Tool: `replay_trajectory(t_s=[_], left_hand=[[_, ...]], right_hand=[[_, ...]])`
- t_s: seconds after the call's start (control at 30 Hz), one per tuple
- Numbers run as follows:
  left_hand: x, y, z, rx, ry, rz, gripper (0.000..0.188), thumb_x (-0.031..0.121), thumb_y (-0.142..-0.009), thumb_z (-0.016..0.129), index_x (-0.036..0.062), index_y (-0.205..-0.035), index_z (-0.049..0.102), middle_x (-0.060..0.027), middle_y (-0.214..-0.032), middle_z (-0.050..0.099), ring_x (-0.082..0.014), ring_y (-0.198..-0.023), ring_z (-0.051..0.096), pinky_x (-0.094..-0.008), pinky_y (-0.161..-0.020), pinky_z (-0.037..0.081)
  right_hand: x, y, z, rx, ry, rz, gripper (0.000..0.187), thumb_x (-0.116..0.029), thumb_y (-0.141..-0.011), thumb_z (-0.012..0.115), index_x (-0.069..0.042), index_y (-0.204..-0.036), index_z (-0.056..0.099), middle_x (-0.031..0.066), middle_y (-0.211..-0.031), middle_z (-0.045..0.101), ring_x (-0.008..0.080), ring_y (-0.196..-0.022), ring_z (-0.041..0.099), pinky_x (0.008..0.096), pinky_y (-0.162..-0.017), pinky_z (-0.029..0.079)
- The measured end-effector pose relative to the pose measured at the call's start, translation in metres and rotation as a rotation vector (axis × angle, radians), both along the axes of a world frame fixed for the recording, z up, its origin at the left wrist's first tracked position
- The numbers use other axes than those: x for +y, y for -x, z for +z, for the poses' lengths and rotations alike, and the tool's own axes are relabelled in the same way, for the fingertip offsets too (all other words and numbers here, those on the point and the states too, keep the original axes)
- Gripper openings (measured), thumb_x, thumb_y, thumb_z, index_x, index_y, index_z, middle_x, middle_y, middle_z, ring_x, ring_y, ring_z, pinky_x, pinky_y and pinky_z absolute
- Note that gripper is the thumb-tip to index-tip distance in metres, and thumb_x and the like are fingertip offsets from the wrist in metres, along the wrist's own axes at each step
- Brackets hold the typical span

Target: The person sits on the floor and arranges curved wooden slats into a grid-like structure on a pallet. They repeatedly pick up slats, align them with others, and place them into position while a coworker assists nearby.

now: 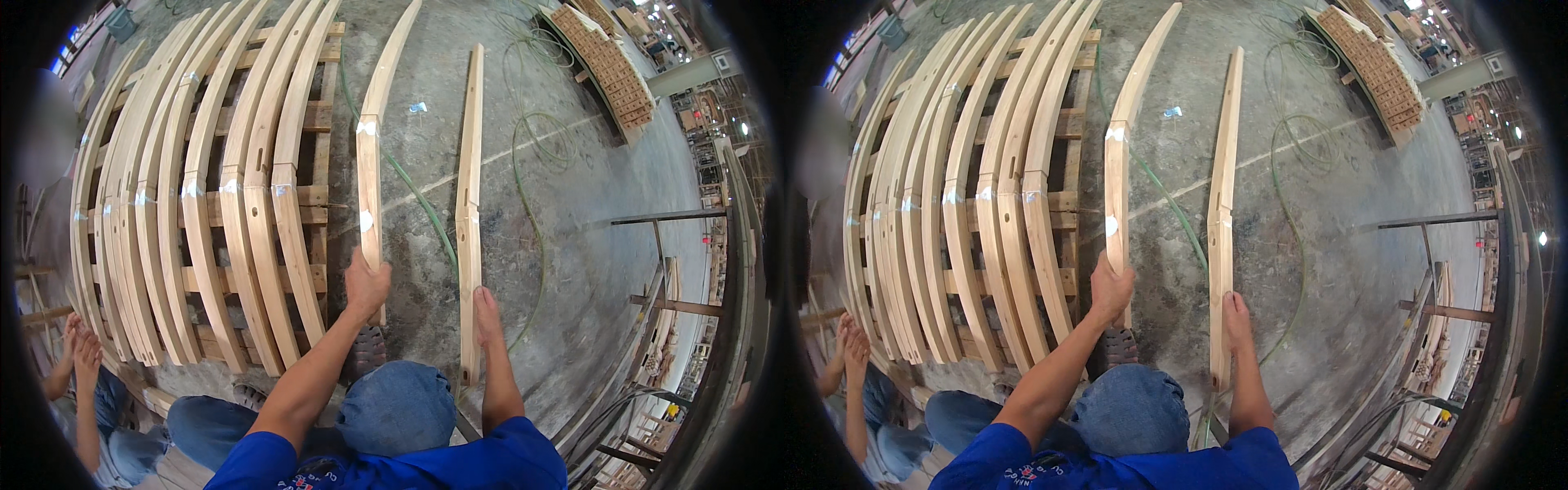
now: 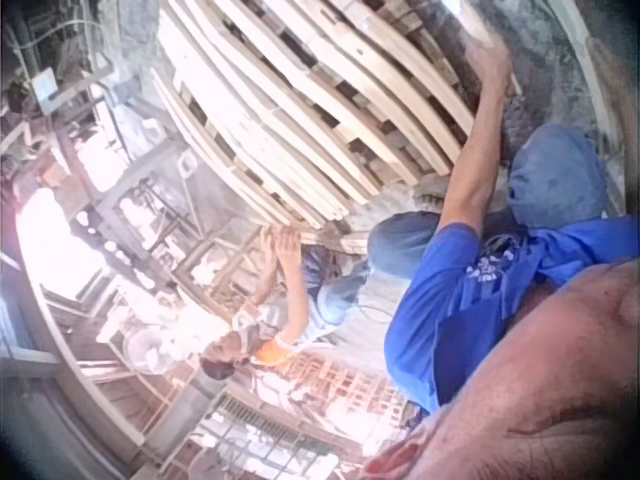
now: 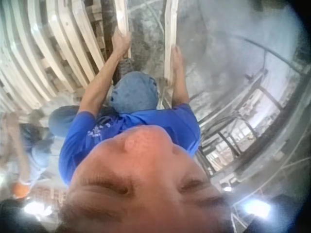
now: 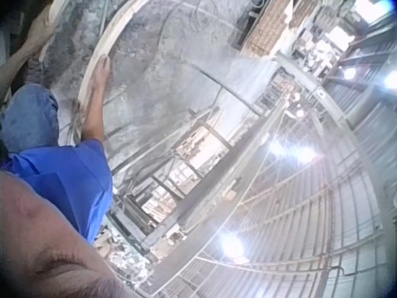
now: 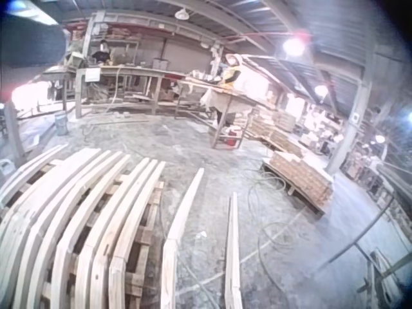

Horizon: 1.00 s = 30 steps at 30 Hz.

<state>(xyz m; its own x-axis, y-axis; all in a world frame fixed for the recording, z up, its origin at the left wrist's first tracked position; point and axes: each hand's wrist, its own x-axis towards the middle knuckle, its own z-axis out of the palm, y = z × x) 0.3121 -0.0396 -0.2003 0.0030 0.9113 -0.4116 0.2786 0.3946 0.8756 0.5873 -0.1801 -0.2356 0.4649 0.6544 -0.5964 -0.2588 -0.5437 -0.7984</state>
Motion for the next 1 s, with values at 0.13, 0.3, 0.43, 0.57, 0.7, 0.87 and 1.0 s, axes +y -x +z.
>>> replay_trajectory(t_s=[0.13, 0.3, 0.43, 0.57, 0.7, 0.87, 1.0], left_hand=[[-0.007, -0.002, -0.019, 0.057, 0.033, 0.040, 0.053, 0.018, -0.084, 0.066, -0.0023, -0.132, 0.054, -0.0265, -0.110, 0.070, -0.0403, -0.101, 0.071, -0.0462, -0.090, 0.055], [-0.011, -0.003, -0.039, 0.204, 0.145, 0.014, 0.058, 0.024, -0.084, 0.069, 0.0037, -0.136, 0.052, -0.0290, -0.115, 0.069, -0.0459, -0.109, 0.067, -0.0513, -0.093, 0.053], [-0.016, -0.004, -0.052, 0.235, 0.165, -0.039, 0.074, 0.024, -0.084, 0.069, 0.0033, -0.149, 0.041, -0.0292, -0.120, 0.066, -0.0464, -0.113, 0.064, -0.0516, -0.098, 0.052], [-0.020, -0.005, -0.056, 0.287, 0.158, -0.126, 0.083, 0.020, -0.088, 0.067, 0.0039, -0.158, 0.026, -0.0353, -0.130, 0.054, -0.0511, -0.118, 0.060, -0.0555, -0.101, 0.050], [-0.017, 0.005, -0.041, 0.317, 0.256, -0.204, 0.076, 0.023, -0.089, 0.067, 0.0005, -0.153, 0.033, -0.0388, -0.133, 0.052, -0.0509, -0.121, 0.059, -0.0542, -0.104, 0.049], [0.009, 0.052, -0.013, 0.171, -0.062, -0.476, 0.045, 0.026, -0.093, 0.063, -0.0031, -0.127, 0.063, -0.0296, -0.109, 0.070, -0.0408, -0.106, 0.071, -0.0481, -0.093, 0.056], [0.027, 0.165, 0.074, -0.366, 0.362, -0.540, 0.034, 0.024, -0.103, 0.053, -0.0021, -0.113, 0.072, -0.0131, -0.093, 0.075, -0.0216, -0.079, 0.073, -0.0333, -0.067, 0.060]], right_hand=[[0.015, 0.022, 0.032, 0.189, 0.008, 0.196, 0.032, -0.029, -0.100, 0.070, -0.006, -0.119, 0.060, -0.0017, -0.089, 0.062, 0.0082, -0.074, 0.060, 0.0264, -0.063, 0.051], [0.017, 0.038, 0.040, 0.016, 0.040, 0.209, 0.035, -0.018, -0.092, 0.078, -0.004, -0.118, 0.058, 0.0014, -0.093, 0.062, 0.0104, -0.080, 0.060, 0.0279, -0.072, 0.052], [0.018, 0.053, 0.051, -0.289, -0.025, 0.227, 0.034, -0.012, -0.092, 0.075, -0.002, -0.119, 0.057, 0.0042, -0.102, 0.064, 0.0131, -0.090, 0.059, 0.0300, -0.085, 0.050], [0.044, 0.058, 0.072, -0.254, -0.191, 0.246, 0.033, -0.013, -0.094, 0.073, -0.005, -0.120, 0.055, 0.0036, -0.094, 0.063, 0.0122, -0.080, 0.061, 0.0290, -0.074, 0.052], [0.115, 0.102, 0.122, -0.001, -0.335, 0.334, 0.032, -0.014, -0.098, 0.066, -0.006, -0.124, 0.049, 0.0050, -0.083, 0.060, 0.0127, -0.059, 0.059, 0.0276, -0.047, 0.049], [0.198, 0.196, 0.160, 0.302, -0.545, 0.402, 0.029, -0.017, -0.101, 0.065, -0.008, -0.121, 0.045, 0.0077, -0.083, 0.061, 0.0117, -0.057, 0.060, 0.0260, -0.044, 0.053], [0.204, 0.283, 0.171, 0.609, -0.564, 0.482, 0.027, -0.019, -0.100, 0.069, -0.011, -0.115, 0.049, 0.0069, -0.085, 0.060, 0.0130, -0.057, 0.060, 0.0270, -0.044, 0.054]])
